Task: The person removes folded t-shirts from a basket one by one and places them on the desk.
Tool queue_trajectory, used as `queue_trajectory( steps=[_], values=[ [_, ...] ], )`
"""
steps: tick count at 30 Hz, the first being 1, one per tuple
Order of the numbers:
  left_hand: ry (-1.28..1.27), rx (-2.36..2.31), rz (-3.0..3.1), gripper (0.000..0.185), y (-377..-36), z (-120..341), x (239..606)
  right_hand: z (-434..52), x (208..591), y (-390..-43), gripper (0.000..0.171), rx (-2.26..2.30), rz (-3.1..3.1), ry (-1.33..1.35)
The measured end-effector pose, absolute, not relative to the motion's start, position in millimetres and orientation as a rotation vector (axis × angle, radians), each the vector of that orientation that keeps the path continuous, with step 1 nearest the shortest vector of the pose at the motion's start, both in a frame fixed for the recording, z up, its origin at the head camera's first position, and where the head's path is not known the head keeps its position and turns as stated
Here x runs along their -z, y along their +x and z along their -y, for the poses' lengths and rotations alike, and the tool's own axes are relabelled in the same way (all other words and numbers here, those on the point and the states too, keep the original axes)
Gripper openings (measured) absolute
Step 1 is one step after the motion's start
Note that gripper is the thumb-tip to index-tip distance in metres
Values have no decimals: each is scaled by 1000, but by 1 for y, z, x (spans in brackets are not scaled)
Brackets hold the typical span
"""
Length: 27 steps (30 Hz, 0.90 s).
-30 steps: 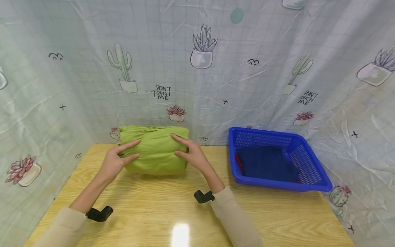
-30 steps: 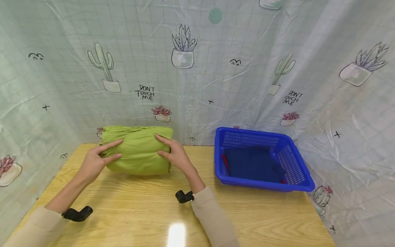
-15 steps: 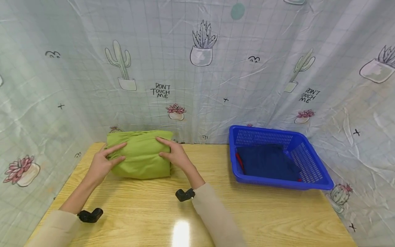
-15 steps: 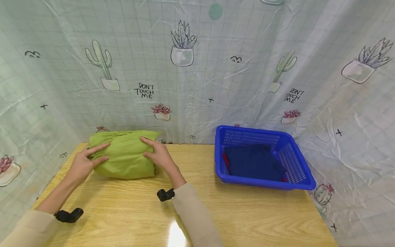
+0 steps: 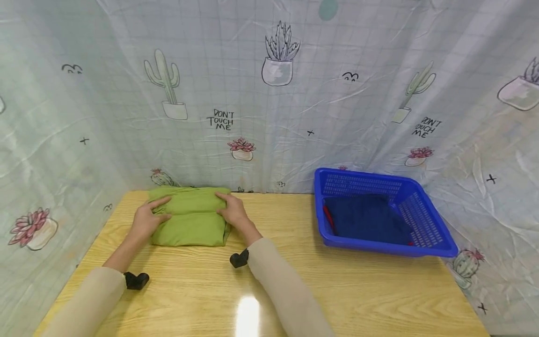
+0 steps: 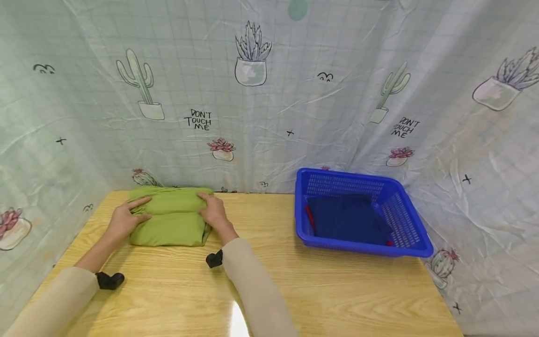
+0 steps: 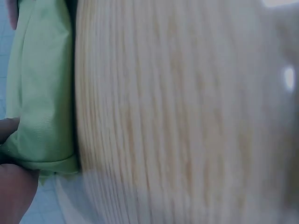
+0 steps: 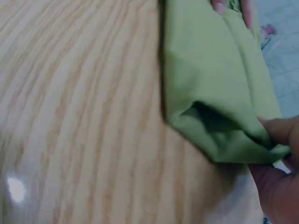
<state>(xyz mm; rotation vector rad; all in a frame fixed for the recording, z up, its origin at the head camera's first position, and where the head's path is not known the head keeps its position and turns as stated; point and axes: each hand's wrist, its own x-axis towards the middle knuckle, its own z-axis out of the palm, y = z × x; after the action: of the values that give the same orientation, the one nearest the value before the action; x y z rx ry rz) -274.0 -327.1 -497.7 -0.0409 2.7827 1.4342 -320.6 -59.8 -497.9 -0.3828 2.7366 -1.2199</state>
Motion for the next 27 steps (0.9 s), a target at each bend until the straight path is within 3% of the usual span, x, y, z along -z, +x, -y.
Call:
queue_trajectory(
  steps=[11, 27],
  values=[
    [-28, -1383, -2715, 64, -294, 329, 501, 55, 502, -329, 59, 1300, -2688, -209],
    [-59, -1439, -2608, 63, -284, 327, 500, 58, 510, -326, 57, 1335, -2672, -193]
  ],
)
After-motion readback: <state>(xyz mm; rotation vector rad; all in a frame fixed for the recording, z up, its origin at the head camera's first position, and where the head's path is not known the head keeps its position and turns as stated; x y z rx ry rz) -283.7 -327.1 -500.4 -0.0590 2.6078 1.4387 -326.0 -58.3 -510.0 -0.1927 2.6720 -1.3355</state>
